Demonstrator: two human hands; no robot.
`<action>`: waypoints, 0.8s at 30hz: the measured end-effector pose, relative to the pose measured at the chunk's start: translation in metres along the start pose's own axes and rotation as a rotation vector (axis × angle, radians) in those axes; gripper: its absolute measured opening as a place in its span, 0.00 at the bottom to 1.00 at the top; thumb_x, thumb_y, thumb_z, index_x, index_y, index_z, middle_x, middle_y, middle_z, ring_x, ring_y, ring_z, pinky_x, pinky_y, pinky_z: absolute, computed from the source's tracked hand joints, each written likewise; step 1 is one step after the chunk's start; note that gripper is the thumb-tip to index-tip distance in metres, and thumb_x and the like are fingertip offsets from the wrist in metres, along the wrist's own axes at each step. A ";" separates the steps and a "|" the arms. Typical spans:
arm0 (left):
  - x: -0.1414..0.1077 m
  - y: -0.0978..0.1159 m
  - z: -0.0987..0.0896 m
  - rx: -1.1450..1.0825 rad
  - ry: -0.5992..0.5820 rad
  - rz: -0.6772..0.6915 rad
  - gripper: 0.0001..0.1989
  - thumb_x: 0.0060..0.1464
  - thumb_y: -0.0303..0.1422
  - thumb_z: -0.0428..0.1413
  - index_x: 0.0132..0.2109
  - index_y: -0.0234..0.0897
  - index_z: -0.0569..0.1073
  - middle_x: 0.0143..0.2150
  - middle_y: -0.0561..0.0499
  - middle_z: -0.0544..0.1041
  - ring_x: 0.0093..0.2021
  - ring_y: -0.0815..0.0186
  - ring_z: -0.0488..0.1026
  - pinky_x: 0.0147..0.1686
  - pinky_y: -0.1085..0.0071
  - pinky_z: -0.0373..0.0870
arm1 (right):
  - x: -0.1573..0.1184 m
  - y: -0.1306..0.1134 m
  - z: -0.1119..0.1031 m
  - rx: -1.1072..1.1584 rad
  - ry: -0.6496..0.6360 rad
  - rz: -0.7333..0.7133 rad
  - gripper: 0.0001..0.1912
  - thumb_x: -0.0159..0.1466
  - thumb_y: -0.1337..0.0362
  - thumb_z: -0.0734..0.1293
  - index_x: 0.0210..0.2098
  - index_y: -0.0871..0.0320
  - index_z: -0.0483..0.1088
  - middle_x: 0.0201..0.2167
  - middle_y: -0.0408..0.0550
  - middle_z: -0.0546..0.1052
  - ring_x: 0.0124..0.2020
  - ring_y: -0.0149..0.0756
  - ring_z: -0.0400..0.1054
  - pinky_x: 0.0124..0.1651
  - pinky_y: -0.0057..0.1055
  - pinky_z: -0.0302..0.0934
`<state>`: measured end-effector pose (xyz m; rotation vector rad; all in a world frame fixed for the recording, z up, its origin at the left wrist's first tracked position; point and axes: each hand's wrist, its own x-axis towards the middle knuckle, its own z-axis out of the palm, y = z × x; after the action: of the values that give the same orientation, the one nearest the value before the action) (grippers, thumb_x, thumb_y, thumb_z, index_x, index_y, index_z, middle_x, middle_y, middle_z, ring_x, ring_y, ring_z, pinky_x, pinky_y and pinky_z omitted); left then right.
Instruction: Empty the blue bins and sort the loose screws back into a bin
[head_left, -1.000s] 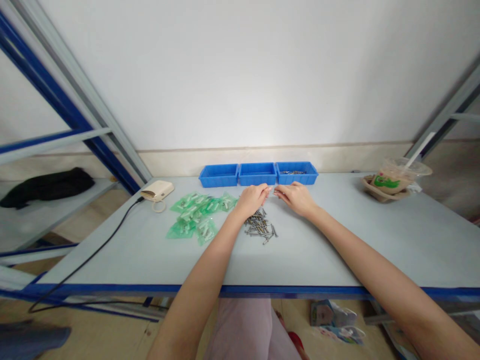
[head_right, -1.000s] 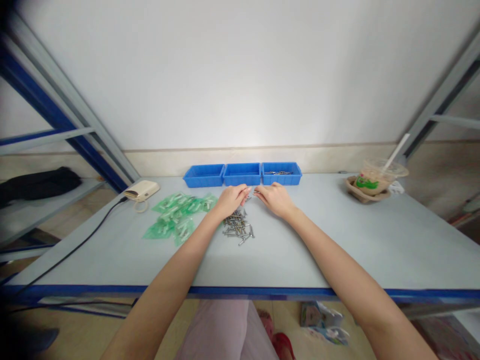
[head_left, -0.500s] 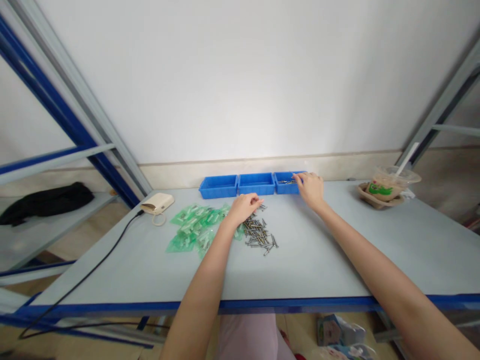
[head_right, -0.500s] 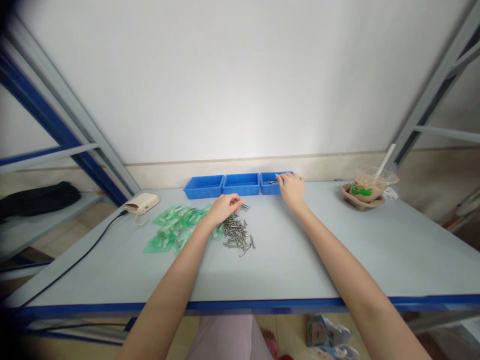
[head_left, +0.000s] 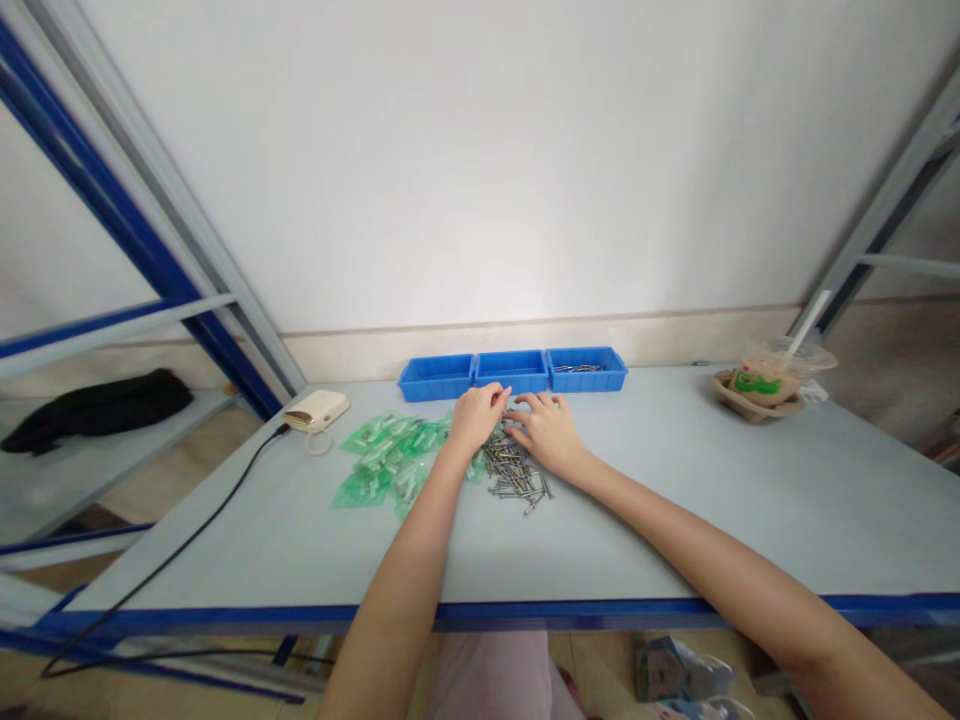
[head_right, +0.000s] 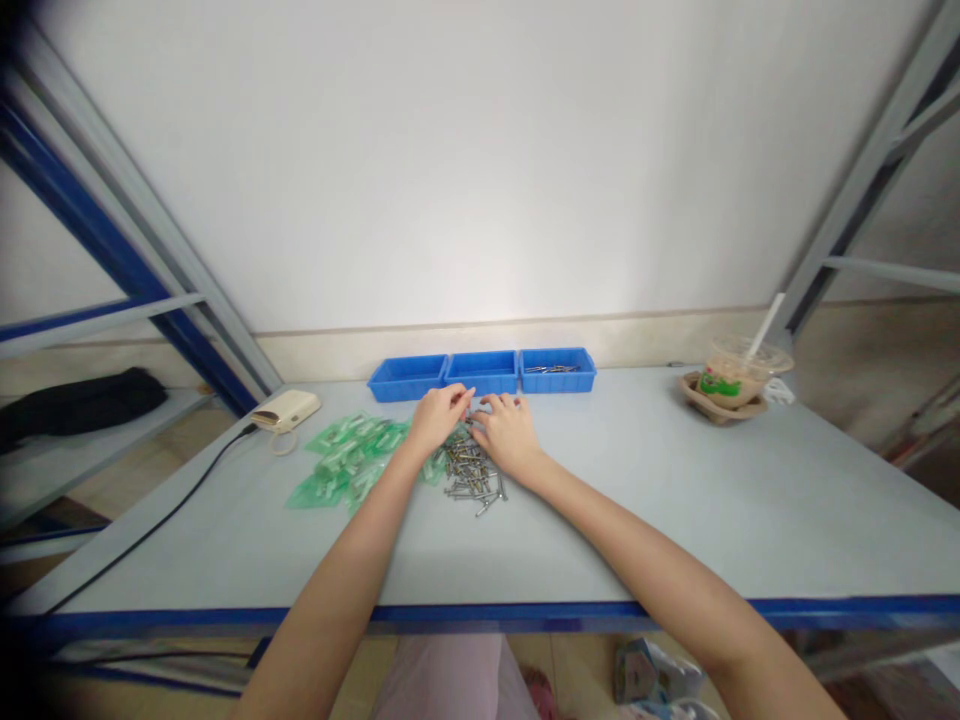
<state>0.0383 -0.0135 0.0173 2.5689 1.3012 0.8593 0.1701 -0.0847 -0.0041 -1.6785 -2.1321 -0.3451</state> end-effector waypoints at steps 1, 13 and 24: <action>0.000 0.000 0.000 0.014 0.009 -0.008 0.19 0.60 0.41 0.43 0.28 0.36 0.70 0.22 0.52 0.72 0.25 0.68 0.67 0.27 0.75 0.53 | 0.000 -0.006 0.002 -0.008 -0.022 -0.006 0.14 0.64 0.57 0.59 0.44 0.51 0.72 0.47 0.52 0.71 0.48 0.46 0.59 0.47 0.41 0.46; -0.001 0.000 0.004 -0.052 -0.036 0.063 0.11 0.57 0.39 0.48 0.36 0.37 0.70 0.30 0.51 0.74 0.31 0.66 0.70 0.34 0.72 0.61 | -0.001 0.013 0.004 0.124 -0.009 0.072 0.08 0.62 0.64 0.62 0.35 0.53 0.74 0.34 0.46 0.77 0.40 0.40 0.66 0.44 0.37 0.49; -0.004 0.006 0.011 -0.127 -0.109 0.227 0.06 0.56 0.33 0.51 0.36 0.38 0.70 0.36 0.51 0.73 0.38 0.66 0.69 0.40 0.71 0.63 | 0.003 0.056 -0.005 0.516 0.057 0.212 0.09 0.62 0.62 0.62 0.36 0.54 0.74 0.32 0.43 0.79 0.33 0.34 0.71 0.38 0.29 0.59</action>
<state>0.0464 -0.0185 0.0091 2.6534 0.9082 0.7953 0.2241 -0.0707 -0.0017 -1.5378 -1.7782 0.2034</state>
